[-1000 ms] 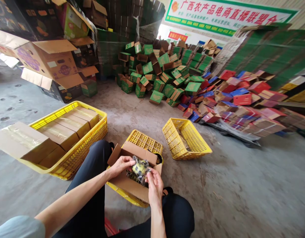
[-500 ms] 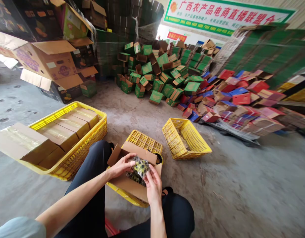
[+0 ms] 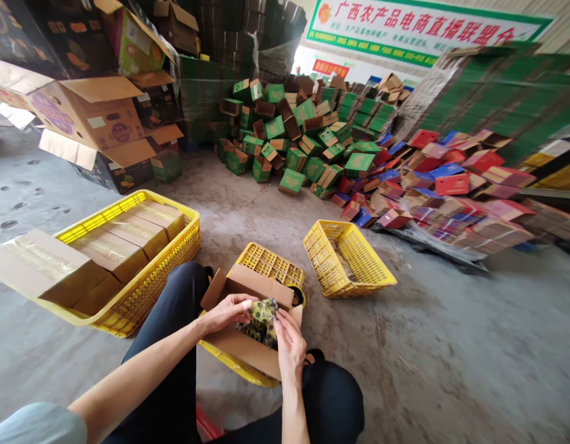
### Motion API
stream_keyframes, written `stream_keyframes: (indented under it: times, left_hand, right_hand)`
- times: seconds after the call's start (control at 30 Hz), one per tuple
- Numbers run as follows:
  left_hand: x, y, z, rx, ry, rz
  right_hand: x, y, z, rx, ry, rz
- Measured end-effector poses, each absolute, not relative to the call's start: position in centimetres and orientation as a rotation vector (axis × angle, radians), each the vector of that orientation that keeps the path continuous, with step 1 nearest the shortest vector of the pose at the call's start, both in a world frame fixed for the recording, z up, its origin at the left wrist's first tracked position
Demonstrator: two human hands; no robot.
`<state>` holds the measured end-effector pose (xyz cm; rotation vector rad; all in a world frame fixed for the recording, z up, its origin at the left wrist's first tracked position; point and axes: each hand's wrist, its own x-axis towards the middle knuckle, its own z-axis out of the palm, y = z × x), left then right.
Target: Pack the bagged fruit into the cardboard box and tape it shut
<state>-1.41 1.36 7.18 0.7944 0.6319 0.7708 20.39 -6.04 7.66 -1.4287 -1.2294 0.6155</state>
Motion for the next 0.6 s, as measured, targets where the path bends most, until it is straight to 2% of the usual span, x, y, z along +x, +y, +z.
stream_keyframes:
  times: [0.33, 0.6]
  left_hand:
    - [-1.6, 1.5, 8.1, 1.061, 0.650, 0.711]
    - [-2.1, 1.7, 8.2, 1.150, 0.802, 0.756]
  right_hand:
    - [19.6, -6.6, 9.7, -1.499, -0.988, 0.827]
    - [19.6, -6.4, 8.7, -1.494, -0.897, 0.909]
